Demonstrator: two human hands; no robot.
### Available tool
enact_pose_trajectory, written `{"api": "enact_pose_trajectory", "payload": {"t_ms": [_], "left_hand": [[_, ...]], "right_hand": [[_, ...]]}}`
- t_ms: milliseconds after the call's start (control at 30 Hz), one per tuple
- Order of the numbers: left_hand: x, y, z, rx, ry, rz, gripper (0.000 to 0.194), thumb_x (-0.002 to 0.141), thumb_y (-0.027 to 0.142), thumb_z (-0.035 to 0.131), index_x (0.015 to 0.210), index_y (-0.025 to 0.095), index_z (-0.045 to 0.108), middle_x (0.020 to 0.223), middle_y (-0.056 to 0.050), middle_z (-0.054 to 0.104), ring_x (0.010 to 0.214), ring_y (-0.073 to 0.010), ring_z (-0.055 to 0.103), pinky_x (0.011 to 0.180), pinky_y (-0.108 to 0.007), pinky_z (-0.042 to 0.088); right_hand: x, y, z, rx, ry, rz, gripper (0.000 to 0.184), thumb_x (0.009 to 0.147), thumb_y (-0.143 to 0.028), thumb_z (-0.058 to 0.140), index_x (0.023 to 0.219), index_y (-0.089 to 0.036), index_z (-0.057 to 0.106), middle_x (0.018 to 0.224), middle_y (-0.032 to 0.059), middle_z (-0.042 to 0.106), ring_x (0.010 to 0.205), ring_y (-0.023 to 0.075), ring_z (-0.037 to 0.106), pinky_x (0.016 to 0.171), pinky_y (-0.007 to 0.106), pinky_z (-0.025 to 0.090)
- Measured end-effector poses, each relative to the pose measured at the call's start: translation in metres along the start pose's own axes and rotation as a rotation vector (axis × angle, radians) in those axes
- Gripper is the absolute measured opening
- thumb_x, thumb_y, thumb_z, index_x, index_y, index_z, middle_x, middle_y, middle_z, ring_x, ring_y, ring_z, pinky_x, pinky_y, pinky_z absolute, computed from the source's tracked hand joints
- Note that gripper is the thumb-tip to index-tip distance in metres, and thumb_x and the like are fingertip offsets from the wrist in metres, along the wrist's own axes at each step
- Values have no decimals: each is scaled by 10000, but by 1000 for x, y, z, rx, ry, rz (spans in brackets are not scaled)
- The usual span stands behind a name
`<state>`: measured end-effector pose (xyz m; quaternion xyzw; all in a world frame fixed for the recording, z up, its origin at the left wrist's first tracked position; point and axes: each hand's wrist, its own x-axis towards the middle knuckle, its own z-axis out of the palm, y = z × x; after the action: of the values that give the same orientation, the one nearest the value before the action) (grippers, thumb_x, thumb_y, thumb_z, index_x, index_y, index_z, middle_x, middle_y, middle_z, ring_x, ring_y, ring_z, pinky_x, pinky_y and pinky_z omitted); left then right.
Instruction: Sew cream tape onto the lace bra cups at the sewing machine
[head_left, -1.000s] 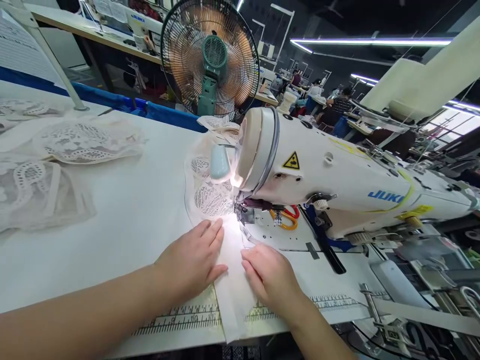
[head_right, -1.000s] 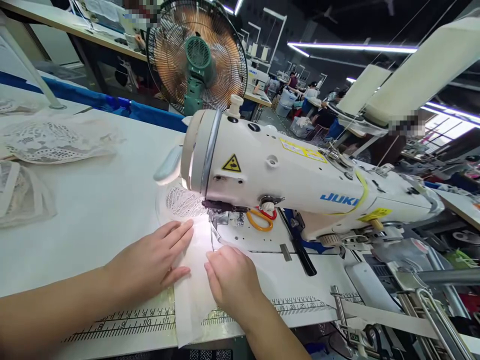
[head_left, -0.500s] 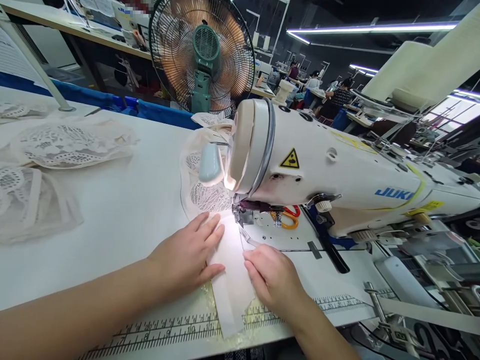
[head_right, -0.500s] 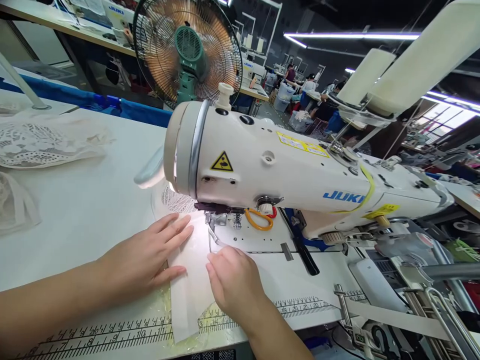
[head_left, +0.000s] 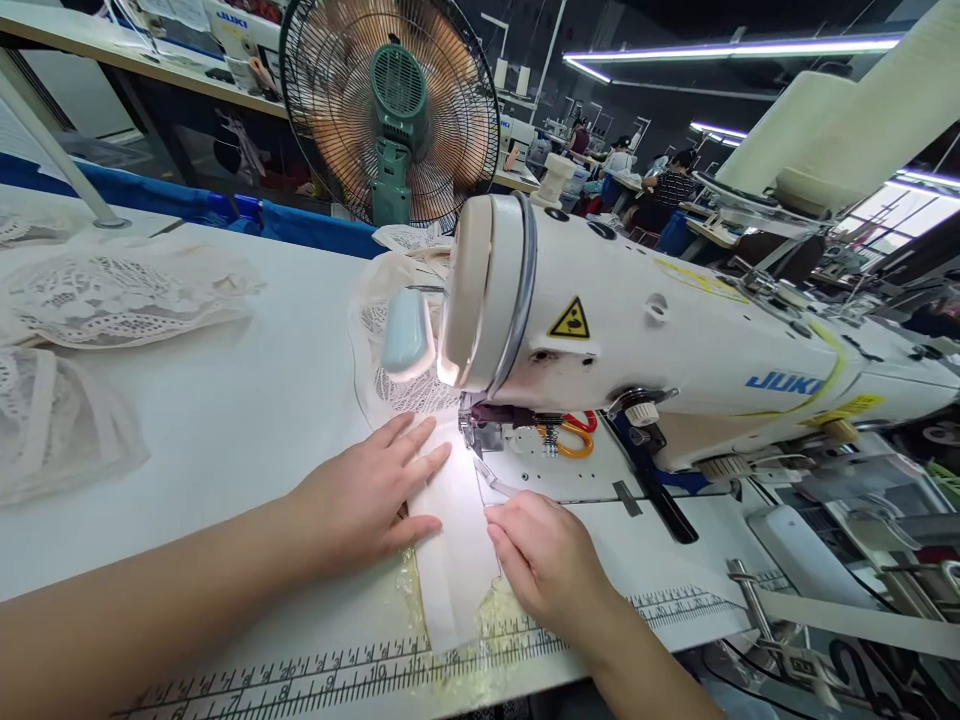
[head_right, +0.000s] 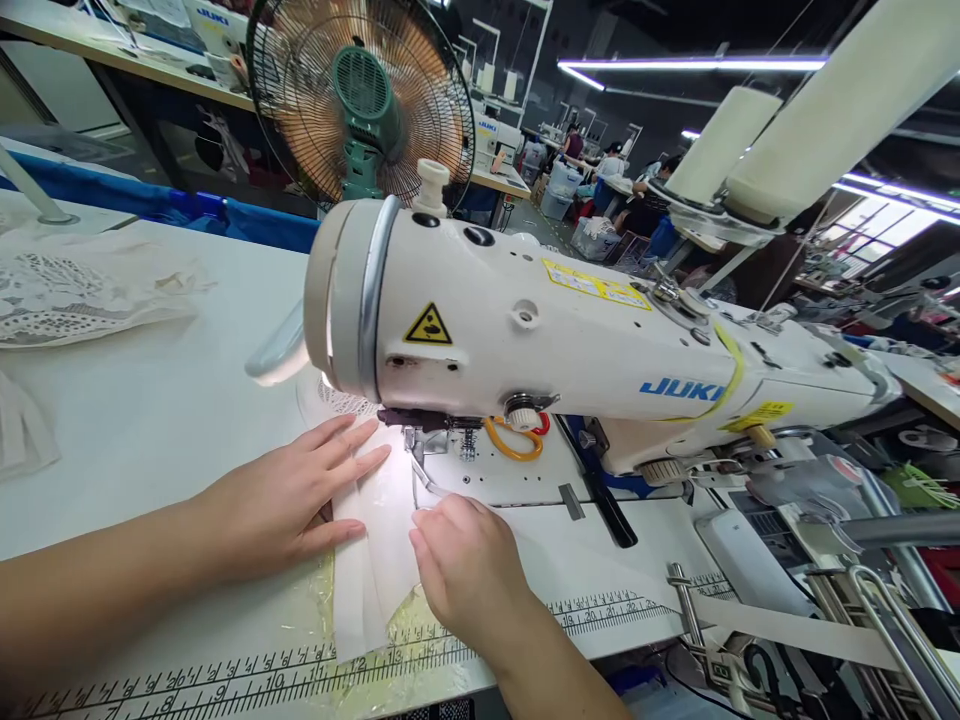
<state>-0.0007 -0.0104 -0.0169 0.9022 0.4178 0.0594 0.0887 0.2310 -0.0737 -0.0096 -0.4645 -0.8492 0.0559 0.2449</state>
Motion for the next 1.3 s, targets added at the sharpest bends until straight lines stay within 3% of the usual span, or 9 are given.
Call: {"api": "enact_pose_trajectory", "payload": {"t_ms": [167,300,433,567,633,733,800,1167,1300], "left_hand": [[0,8,-7,62,107,109,526,853,412,531,1328,185,516,1417,-153,474,1324,-380,375,1064,-541,339],[-10,45,-15,15,249,358,348,879,104,361,1092,150,633,1092,-124,662,1023,-242,595,907,-384,478],[-20,73,-9,-31,127,410,162,824,266,587,922,151,644,845,-67,640,686,-201,581,604,-333,494],[-19,64,-6,8,105,338,241,775,294,642,973,157,630,955,-83,629,737,-211,587,625,-337,485],[-13,53,-14,72,58,136,166,841,276,553,950,169,618,989,-99,611,763,-215,588,637,-334,474],[0,34,-34,207,-46,-206,259,919,357,447,905,151,604,906,-120,584,750,-251,584,592,-341,443],[7,24,-43,255,-73,-292,326,938,392,408,917,133,604,900,-139,571,779,-287,586,605,-358,440],[11,5,-43,217,-88,-271,395,873,451,497,1020,99,602,1023,-184,556,844,-307,597,694,-411,505],[3,16,-32,245,83,-51,367,847,377,558,1060,80,597,1034,-179,599,902,-308,601,740,-414,532]], "right_hand": [[-1,-1,-7,21,-58,38,308,918,-198,359,909,-142,662,717,63,611,666,186,552,583,287,414],[-9,-3,-20,39,-122,56,273,913,-190,382,974,-145,644,813,76,622,716,200,551,605,312,440],[-21,-3,-26,61,-219,48,233,909,-170,397,975,-160,620,856,72,599,745,197,537,623,324,461],[-30,-4,-23,129,-232,19,226,897,-140,421,1039,-162,596,924,80,600,823,202,537,689,340,497],[-32,-5,-21,143,-179,-17,229,891,-132,438,1066,-156,583,989,97,605,883,214,538,735,357,511],[-30,-6,-18,134,-116,-101,217,886,-141,467,1072,-152,577,1083,115,608,977,241,532,809,394,517],[-27,-7,-18,126,-112,-155,214,884,-146,483,1074,-153,579,1113,114,610,999,247,530,832,406,519],[-21,-9,-14,115,-96,-206,239,891,-168,482,1105,-130,580,1144,126,606,1016,246,528,874,413,517],[-21,-7,-11,107,-94,-187,228,895,-187,484,1088,-128,590,1114,123,607,1001,247,529,854,415,520]]}}
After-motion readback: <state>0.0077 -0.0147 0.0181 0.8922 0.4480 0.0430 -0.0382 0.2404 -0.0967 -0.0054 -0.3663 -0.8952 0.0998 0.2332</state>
